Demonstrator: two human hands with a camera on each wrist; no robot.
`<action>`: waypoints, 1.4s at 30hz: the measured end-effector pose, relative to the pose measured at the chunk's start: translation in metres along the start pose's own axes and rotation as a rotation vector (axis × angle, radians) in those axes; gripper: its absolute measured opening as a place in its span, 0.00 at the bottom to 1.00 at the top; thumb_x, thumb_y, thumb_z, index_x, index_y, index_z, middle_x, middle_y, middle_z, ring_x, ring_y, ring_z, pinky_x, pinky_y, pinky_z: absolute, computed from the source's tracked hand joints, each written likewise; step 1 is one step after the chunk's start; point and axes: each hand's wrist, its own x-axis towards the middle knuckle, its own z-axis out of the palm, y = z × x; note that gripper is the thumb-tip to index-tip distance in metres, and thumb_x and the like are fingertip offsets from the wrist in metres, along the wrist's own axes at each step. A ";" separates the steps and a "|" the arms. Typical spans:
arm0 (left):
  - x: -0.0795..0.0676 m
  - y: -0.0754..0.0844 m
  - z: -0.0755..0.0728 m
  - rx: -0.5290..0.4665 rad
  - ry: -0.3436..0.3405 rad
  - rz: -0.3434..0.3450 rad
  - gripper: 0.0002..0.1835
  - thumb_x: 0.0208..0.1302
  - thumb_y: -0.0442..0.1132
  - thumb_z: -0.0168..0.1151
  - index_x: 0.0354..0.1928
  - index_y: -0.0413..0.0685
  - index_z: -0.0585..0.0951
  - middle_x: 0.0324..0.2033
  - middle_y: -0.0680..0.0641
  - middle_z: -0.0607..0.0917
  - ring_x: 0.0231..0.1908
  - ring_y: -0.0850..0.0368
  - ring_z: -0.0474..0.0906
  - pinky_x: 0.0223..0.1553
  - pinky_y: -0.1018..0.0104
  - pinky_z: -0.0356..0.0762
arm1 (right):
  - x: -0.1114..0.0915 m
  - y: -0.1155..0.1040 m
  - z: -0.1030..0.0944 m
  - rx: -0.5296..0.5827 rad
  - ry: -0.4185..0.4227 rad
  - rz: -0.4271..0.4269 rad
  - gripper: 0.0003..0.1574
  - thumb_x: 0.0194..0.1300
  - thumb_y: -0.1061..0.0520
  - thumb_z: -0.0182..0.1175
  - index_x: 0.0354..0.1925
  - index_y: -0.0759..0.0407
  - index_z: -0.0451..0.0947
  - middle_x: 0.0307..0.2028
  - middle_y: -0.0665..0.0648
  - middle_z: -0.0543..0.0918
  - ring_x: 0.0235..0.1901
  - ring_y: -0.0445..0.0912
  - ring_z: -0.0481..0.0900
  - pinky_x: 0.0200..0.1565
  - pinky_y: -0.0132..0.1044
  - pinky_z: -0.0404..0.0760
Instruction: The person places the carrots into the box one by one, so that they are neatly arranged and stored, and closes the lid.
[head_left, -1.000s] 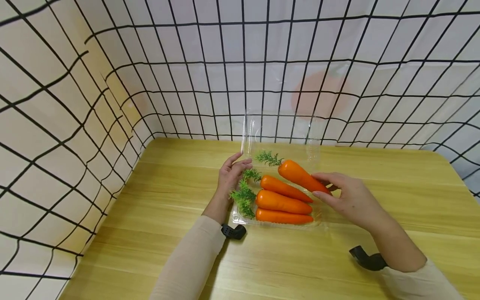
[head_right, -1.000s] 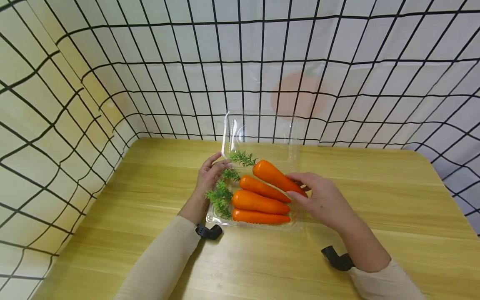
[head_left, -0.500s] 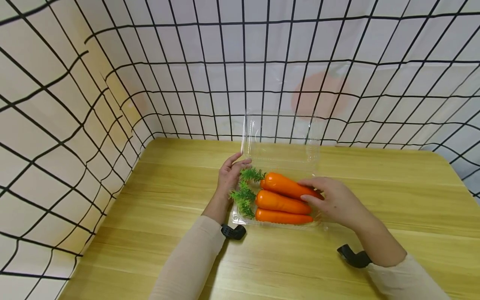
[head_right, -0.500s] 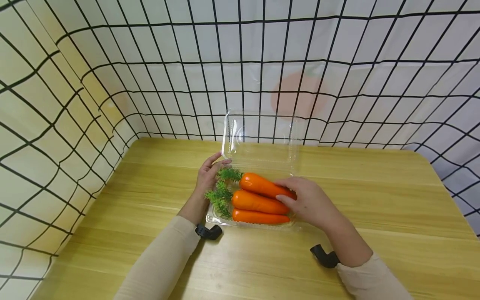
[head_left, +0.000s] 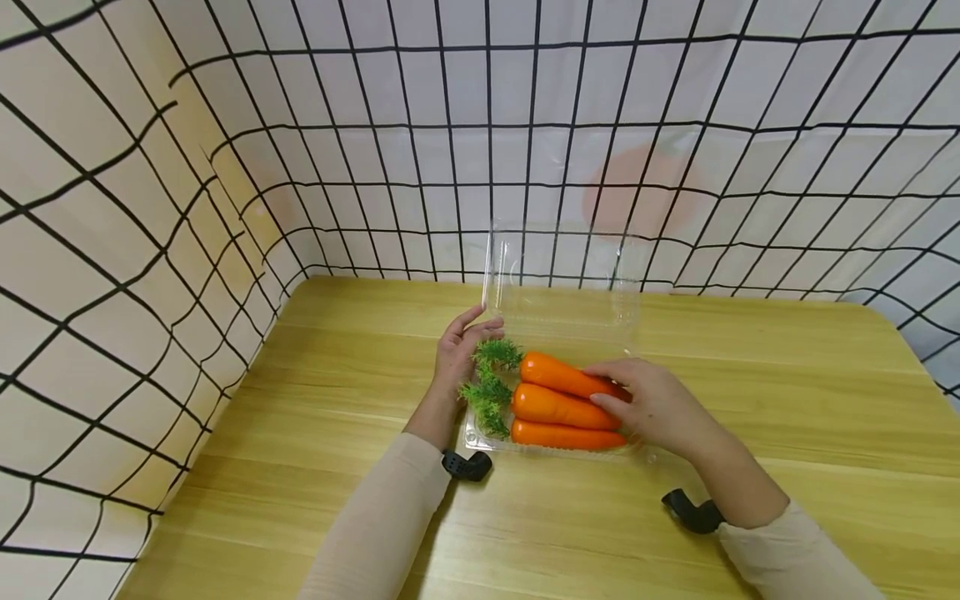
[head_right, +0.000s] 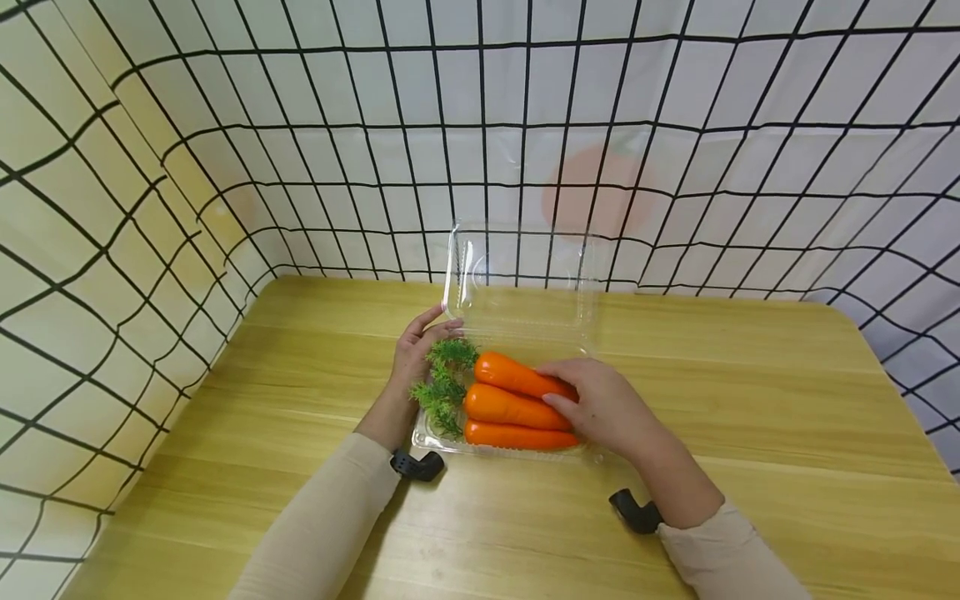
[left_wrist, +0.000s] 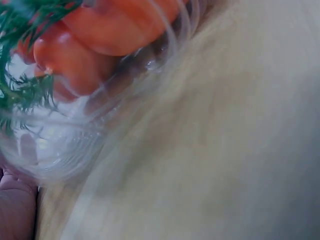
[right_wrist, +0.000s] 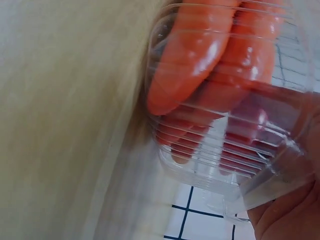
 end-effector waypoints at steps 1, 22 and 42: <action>0.000 0.000 0.000 0.005 -0.002 0.000 0.26 0.71 0.32 0.55 0.70 0.42 0.73 0.44 0.59 0.92 0.36 0.70 0.87 0.08 0.76 0.54 | 0.000 0.000 0.001 -0.003 0.001 0.000 0.24 0.69 0.55 0.65 0.62 0.53 0.81 0.58 0.59 0.85 0.60 0.60 0.80 0.62 0.62 0.78; 0.001 -0.001 -0.001 0.018 -0.017 0.007 0.25 0.73 0.34 0.55 0.70 0.40 0.72 0.50 0.51 0.91 0.37 0.71 0.87 0.08 0.76 0.56 | 0.013 0.050 -0.015 0.497 0.188 0.293 0.40 0.77 0.43 0.55 0.76 0.60 0.59 0.66 0.65 0.75 0.55 0.50 0.82 0.44 0.21 0.80; -0.004 0.007 -0.005 0.119 -0.047 -0.072 0.26 0.73 0.38 0.56 0.72 0.52 0.72 0.58 0.46 0.87 0.37 0.71 0.86 0.09 0.76 0.61 | 0.021 0.085 -0.013 1.243 0.004 0.255 0.20 0.77 0.60 0.54 0.62 0.43 0.73 0.43 0.46 0.86 0.30 0.37 0.79 0.32 0.27 0.81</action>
